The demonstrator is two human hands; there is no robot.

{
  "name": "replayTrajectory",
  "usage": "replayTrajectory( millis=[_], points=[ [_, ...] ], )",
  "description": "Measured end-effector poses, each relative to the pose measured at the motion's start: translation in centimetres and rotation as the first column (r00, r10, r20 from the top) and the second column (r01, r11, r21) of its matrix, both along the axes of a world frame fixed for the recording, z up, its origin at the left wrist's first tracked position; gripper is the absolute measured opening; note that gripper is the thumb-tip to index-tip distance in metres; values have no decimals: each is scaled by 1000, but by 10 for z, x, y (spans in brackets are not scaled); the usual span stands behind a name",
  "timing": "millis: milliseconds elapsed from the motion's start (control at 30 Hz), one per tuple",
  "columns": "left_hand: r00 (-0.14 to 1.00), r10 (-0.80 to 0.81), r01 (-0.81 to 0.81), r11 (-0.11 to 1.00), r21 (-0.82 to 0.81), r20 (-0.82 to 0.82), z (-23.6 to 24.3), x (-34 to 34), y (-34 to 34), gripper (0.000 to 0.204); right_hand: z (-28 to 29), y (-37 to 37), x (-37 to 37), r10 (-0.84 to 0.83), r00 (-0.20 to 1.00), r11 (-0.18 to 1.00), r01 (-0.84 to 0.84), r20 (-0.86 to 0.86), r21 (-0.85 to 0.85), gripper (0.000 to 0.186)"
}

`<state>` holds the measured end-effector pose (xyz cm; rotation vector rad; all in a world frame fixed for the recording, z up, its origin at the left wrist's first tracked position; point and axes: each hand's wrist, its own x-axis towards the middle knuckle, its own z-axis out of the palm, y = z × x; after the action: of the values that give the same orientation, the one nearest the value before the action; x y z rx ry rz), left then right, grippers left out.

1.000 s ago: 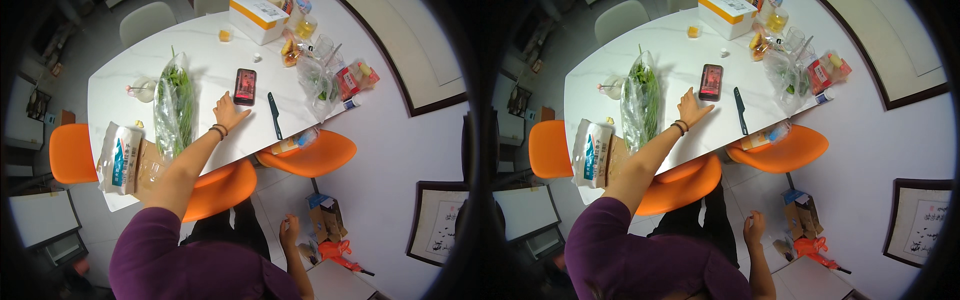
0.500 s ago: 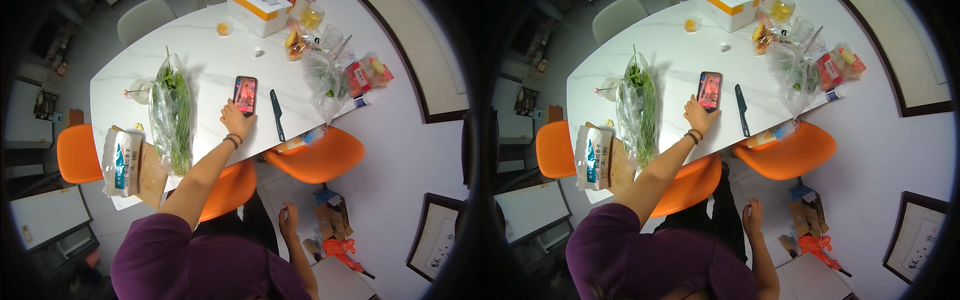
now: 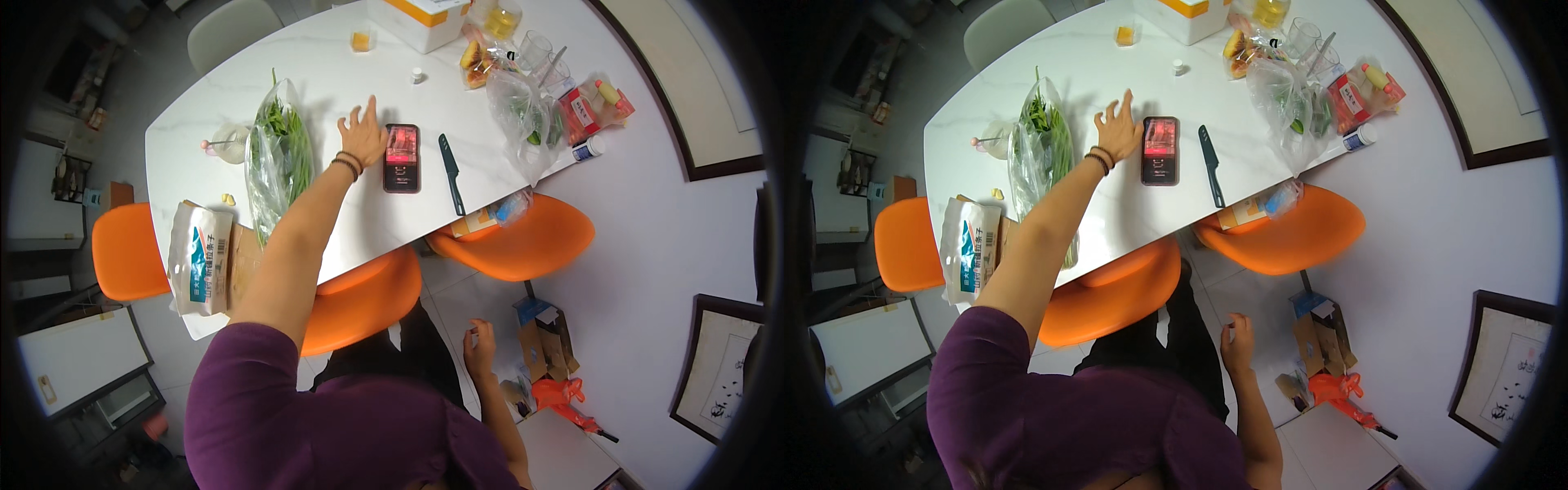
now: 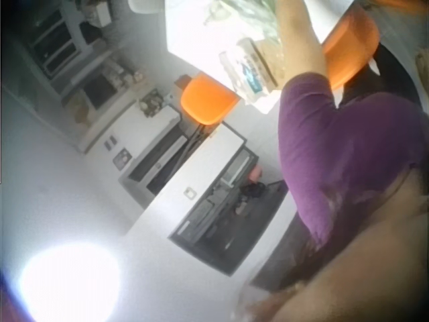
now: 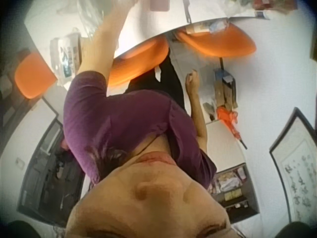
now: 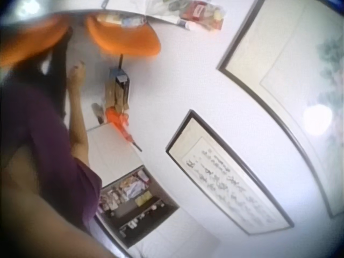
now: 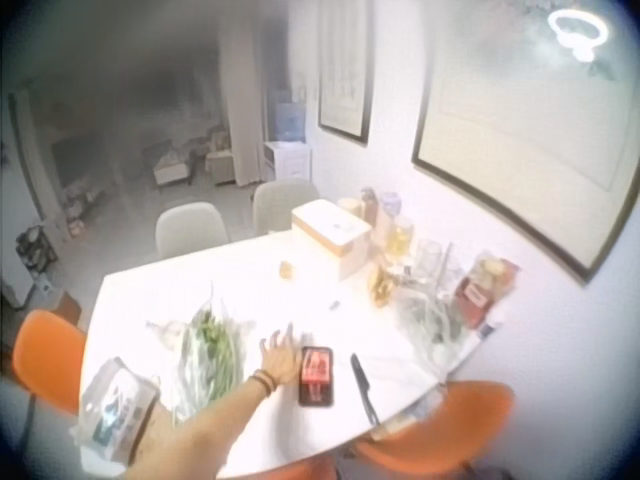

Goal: The person wipes the surface of a refrigerator with a cloth, then moves to a table to unpack groceries, including vegetables and packaged items. They handle a plastic bag and place items on the table.

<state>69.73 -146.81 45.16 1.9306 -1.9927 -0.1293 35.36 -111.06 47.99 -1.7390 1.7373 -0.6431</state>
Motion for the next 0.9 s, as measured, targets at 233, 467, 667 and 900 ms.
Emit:
replayTrajectory(
  millis=[233, 467, 667, 900],
  points=[
    [988, 49, -64, 993, -99, -144, 39, 5, 82, 69, 1, 33, -4, -48, 997, 996, 42, -64, -85, 27],
    [966, 253, -255, 966, 48, 43, 38, 65, 219, 76, 12, 69, 6, -105, 993, 994, 104, -47, -28, 26],
    [907, 420, -421, 904, 70, 22, 28, 80, 240, 101, 13, 111, 9, -75, 988, 997, 79, -132, 23, 25],
    [878, 478, -473, 872, 127, -11, 37, 64, 234, 109, 4, 164, 3, -145, 988, 989, 146, -57, 17, 23]
  ],
)
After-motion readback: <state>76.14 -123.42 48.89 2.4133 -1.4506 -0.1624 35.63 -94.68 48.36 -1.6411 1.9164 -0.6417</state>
